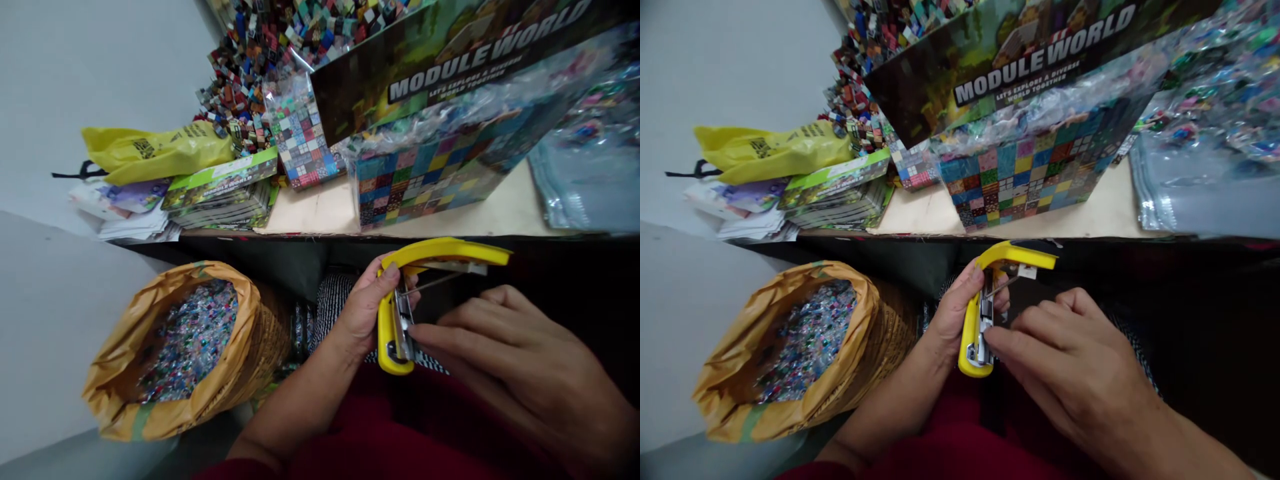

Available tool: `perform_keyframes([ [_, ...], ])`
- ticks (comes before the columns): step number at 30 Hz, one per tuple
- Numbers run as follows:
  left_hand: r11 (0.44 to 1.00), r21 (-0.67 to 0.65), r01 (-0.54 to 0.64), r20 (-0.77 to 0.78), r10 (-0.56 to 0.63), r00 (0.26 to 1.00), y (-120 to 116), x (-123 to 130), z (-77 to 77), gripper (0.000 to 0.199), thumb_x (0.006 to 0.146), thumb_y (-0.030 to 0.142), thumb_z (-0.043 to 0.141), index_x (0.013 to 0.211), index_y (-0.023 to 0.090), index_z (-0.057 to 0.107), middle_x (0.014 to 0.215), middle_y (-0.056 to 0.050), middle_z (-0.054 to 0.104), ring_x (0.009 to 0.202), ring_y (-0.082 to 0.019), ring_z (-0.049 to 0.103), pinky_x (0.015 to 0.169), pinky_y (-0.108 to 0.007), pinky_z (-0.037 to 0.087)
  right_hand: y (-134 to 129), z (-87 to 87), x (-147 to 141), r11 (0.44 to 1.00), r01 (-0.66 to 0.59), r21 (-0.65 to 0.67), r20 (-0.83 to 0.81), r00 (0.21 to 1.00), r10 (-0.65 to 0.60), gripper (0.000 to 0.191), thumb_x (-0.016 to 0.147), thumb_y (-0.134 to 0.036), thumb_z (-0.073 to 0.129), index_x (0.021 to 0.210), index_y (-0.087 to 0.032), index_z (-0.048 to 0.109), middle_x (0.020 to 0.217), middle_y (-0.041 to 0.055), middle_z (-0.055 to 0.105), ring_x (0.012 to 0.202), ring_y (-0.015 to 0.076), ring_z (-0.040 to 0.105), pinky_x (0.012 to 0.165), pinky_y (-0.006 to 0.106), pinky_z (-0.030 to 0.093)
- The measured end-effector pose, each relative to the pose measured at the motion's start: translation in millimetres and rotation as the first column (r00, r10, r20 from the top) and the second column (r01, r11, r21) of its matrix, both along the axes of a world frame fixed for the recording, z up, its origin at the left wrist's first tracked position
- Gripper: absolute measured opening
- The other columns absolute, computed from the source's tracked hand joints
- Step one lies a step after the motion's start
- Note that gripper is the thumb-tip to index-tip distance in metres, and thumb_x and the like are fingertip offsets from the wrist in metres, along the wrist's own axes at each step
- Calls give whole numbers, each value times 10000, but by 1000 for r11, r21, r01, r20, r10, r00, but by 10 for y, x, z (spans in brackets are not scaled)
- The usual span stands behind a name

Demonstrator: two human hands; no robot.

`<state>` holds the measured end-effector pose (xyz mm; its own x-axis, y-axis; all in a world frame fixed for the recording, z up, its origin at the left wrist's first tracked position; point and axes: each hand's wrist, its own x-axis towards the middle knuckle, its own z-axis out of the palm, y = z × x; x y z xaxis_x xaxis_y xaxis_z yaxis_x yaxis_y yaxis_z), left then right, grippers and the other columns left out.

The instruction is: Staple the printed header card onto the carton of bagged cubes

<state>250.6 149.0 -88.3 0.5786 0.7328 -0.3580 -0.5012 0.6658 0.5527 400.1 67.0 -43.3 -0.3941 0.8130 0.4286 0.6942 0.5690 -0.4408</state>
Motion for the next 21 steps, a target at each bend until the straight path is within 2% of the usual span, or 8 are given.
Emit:
perform_keyframes([
  [4,1000,13,6,-5,-6,1000,-7,-6,18,484,693,390,832,1042,163,585,839,-15,620,644,-82,566,590,-194,439,-16,16,-25,993,36,116,36,999,-40,217,921,-154,547,1095,-230,653,741,-9,661,594,145,521,626,370,315],
  [8,1000,-9,29,-11,-30,1000,-17,-13,38,508,679,375,844,1066,174,581,871,-19,632,630,-77,559,595,-199,441,-14,9,8,999,-7,52,54,999,4,261,918,-197,586,1174,-216,632,807,5,669,664,158,540,655,369,324],
  [11,1000,-11,23,-7,-23,1000,-17,-10,42,518,669,371,850,1066,174,581,887,-20,635,649,-82,569,605,-198,448,-26,-16,15,999,-34,0,-7,999,34,242,924,-198,581,1156,-226,642,817,5,666,705,165,560,663,362,339],
  [16,1000,-10,29,25,-29,999,-9,3,38,531,660,373,854,1069,167,586,841,-19,631,704,-107,596,647,-210,471,-43,-41,-15,993,71,-97,-209,974,-90,211,978,-246,492,1126,-266,642,778,-6,651,681,163,563,651,356,367],
  [18,999,0,37,34,-37,999,-4,8,35,497,675,371,841,1051,167,588,842,-19,634,674,-100,588,630,-208,466,-28,-41,-18,991,97,-95,-215,970,-116,218,980,-235,487,1141,-259,631,775,-6,659,673,162,570,654,353,383],
  [21,999,23,46,29,-46,999,2,19,29,459,710,370,812,1051,159,589,817,-13,635,599,-83,560,555,-191,426,14,-33,-26,992,127,-5,-124,984,-127,221,977,-202,480,1146,-210,621,761,4,670,636,158,563,624,353,385],
])
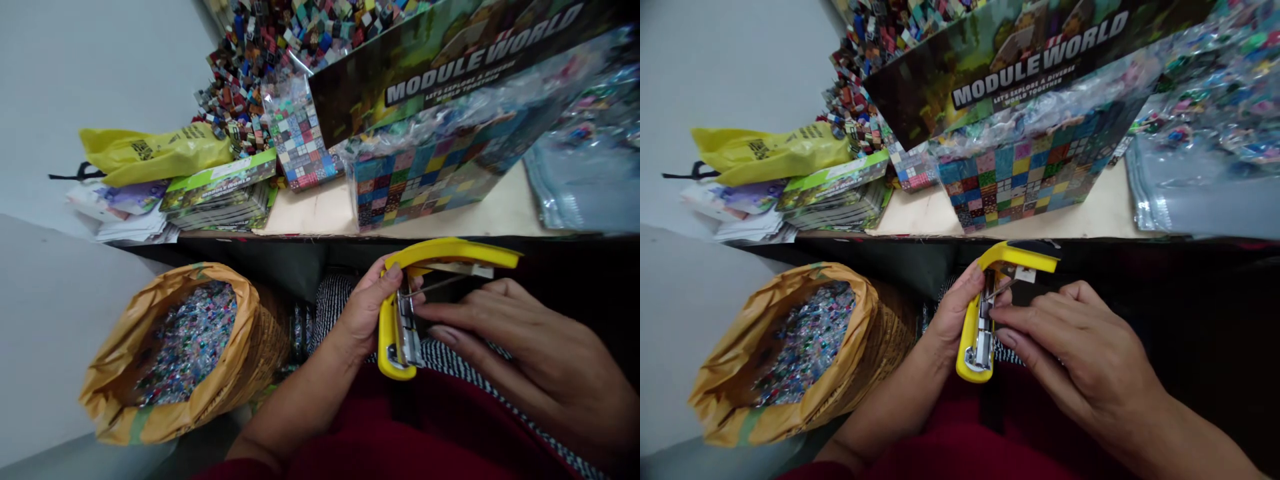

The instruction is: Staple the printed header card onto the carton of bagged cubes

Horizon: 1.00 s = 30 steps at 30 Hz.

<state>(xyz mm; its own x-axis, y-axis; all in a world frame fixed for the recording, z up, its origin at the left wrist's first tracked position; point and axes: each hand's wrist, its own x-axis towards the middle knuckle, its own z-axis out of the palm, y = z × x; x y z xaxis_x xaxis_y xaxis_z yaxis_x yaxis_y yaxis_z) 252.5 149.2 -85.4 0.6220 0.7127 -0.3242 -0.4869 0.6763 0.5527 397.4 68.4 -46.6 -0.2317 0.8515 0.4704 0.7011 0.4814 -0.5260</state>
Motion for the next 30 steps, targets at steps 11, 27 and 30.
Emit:
perform_keyframes([
  [11,999,-15,-31,-15,31,999,5,19,0,458,693,350,832,1053,165,617,846,-12,665,753,-123,654,657,-197,489,87,1,-15,998,51,23,52,997,-52,203,1009,-239,437,1091,-204,620,859,-13,729,710,113,645,617,293,440],
  [27,998,-44,-42,-54,39,998,-44,44,-36,474,690,347,825,1072,164,613,978,-54,680,875,-183,674,818,-293,518,88,-108,-80,992,92,83,72,993,-98,165,993,-244,489,1046,-205,641,887,20,751,730,168,679,700,360,377],
  [30,998,-52,-38,-54,35,998,-54,44,-40,458,710,337,809,1085,157,618,961,-51,681,880,-180,674,812,-283,520,99,-100,-96,982,116,147,103,986,-131,108,956,-201,558,1011,-199,651,799,15,734,623,166,635,661,367,344],
])
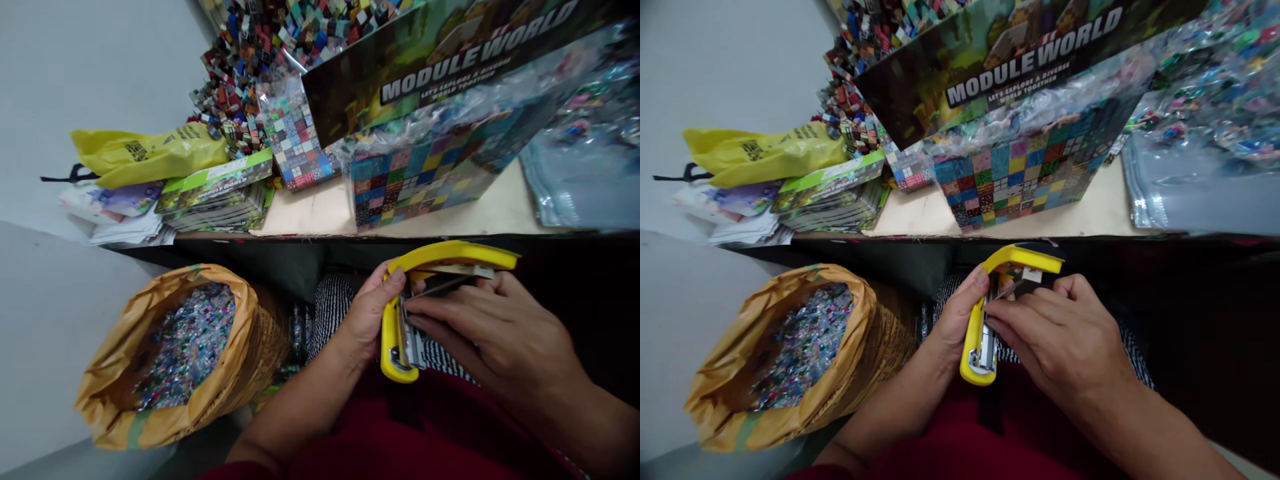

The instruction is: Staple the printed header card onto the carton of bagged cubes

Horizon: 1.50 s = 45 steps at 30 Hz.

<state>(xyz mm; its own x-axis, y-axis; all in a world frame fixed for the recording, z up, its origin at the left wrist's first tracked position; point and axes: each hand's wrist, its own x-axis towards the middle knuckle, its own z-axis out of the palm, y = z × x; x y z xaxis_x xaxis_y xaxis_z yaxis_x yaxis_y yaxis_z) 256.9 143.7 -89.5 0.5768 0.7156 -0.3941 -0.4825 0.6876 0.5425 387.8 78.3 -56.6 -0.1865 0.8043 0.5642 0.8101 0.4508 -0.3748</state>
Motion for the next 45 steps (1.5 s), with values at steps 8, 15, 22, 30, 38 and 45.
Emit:
perform_keyframes([
  [8,1000,2,-7,28,7,1000,10,1,21,444,698,327,826,1058,167,621,908,-25,684,785,-138,667,702,-226,510,10,18,13,998,-10,-66,-11,1000,10,116,977,-236,521,1021,-215,627,854,17,754,665,189,674,701,392,372],
  [15,1000,12,12,-26,-12,1000,20,-19,6,493,678,351,826,1082,169,609,963,-50,673,871,-184,665,792,-284,498,11,26,38,999,-39,-38,63,997,41,102,945,-190,562,1016,-201,634,893,50,758,756,225,701,703,398,385],
  [22,999,41,-21,-37,22,999,14,-12,1,527,656,386,848,1075,186,599,847,-1,645,753,-133,629,728,-247,473,-18,7,24,999,2,-36,50,999,0,131,957,-178,531,972,-210,658,877,25,764,690,207,681,677,398,349],
  [30,1000,28,11,-27,-10,1000,-10,-5,-12,565,648,399,855,1101,188,593,913,-28,660,802,-162,652,735,-262,482,-32,0,49,998,-42,-42,8,999,43,141,961,-190,525,982,-229,660,900,17,764,799,219,710,716,390,378],
  [38,998,52,32,8,-32,999,3,-1,-14,539,656,368,851,1096,175,607,834,-12,650,726,-117,614,730,-236,465,-23,13,44,997,-55,-56,33,998,57,190,972,-217,497,940,-234,683,862,14,763,768,205,712,709,381,424],
  [45,996,0,92,84,-91,992,-23,48,-2,476,654,439,846,944,128,631,747,-11,593,598,-84,535,573,-194,422,-17,119,97,987,-85,-133,-124,990,69,208,994,-288,469,1021,-252,672,811,-10,750,651,181,672,574,374,427],
])
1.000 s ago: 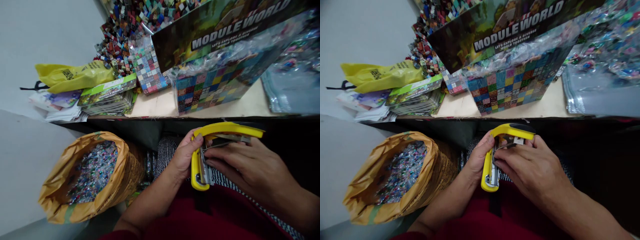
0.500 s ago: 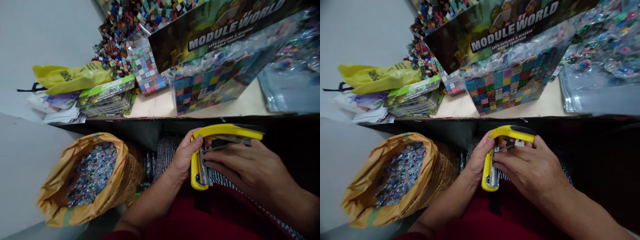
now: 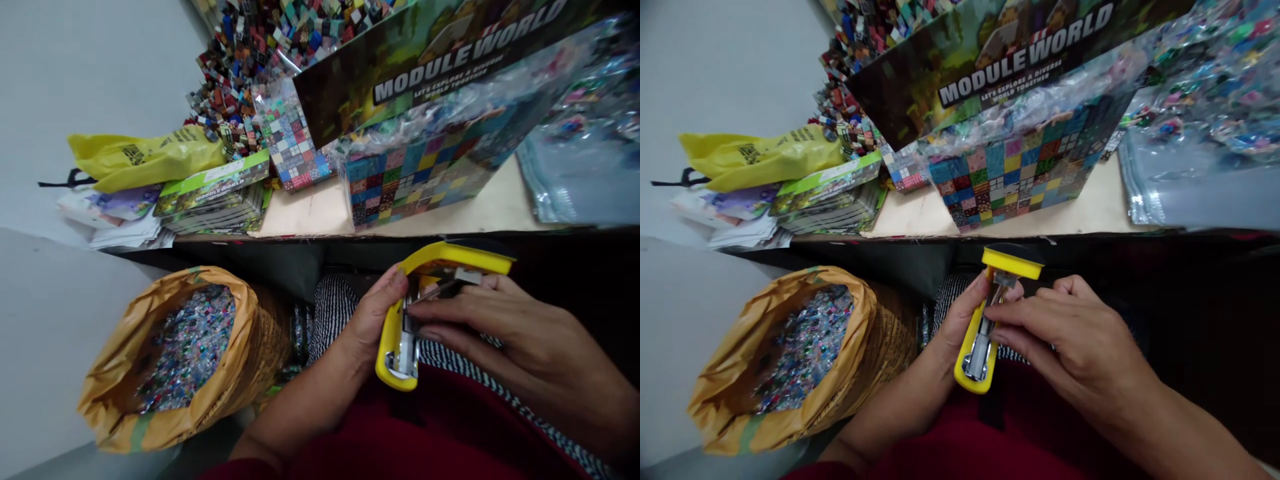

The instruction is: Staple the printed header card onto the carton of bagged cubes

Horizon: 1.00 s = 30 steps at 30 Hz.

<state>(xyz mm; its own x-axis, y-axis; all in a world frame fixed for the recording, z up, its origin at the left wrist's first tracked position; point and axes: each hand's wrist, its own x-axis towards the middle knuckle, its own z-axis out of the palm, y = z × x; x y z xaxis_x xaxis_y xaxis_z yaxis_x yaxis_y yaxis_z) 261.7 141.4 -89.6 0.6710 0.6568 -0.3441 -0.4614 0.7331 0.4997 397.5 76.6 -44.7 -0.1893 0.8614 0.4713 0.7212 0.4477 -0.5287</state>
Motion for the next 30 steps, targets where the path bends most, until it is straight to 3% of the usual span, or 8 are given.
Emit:
perform_keyframes([
  [6,998,-20,58,67,-57,996,12,-12,58,462,691,445,807,1006,167,616,707,16,536,516,-76,437,509,-215,353,-35,31,52,996,-75,-49,-78,994,71,194,958,-202,517,1058,-256,675,726,-19,698,607,148,627,561,324,445],
  [14,999,16,34,-16,-33,999,17,-7,38,419,726,461,763,950,178,549,685,17,509,522,-73,444,492,-196,317,-73,-11,-12,995,-74,73,121,991,65,232,971,-168,473,1088,-235,662,625,-30,613,539,140,493,591,341,319],
  [24,999,-29,25,57,-24,998,10,-13,-49,446,710,456,794,970,175,566,680,24,529,493,-59,444,430,-162,299,-89,-50,-2,996,-81,-24,17,997,82,251,951,-200,526,1172,-242,637,760,-11,708,589,139,569,574,326,390],
  [30,999,3,-48,-73,48,996,11,-8,-3,484,664,437,824,974,155,582,728,4,585,610,-100,564,546,-193,419,-39,-49,-43,999,31,24,12,999,-31,163,963,-220,518,999,-212,677,754,-8,716,570,146,558,612,353,361],
])
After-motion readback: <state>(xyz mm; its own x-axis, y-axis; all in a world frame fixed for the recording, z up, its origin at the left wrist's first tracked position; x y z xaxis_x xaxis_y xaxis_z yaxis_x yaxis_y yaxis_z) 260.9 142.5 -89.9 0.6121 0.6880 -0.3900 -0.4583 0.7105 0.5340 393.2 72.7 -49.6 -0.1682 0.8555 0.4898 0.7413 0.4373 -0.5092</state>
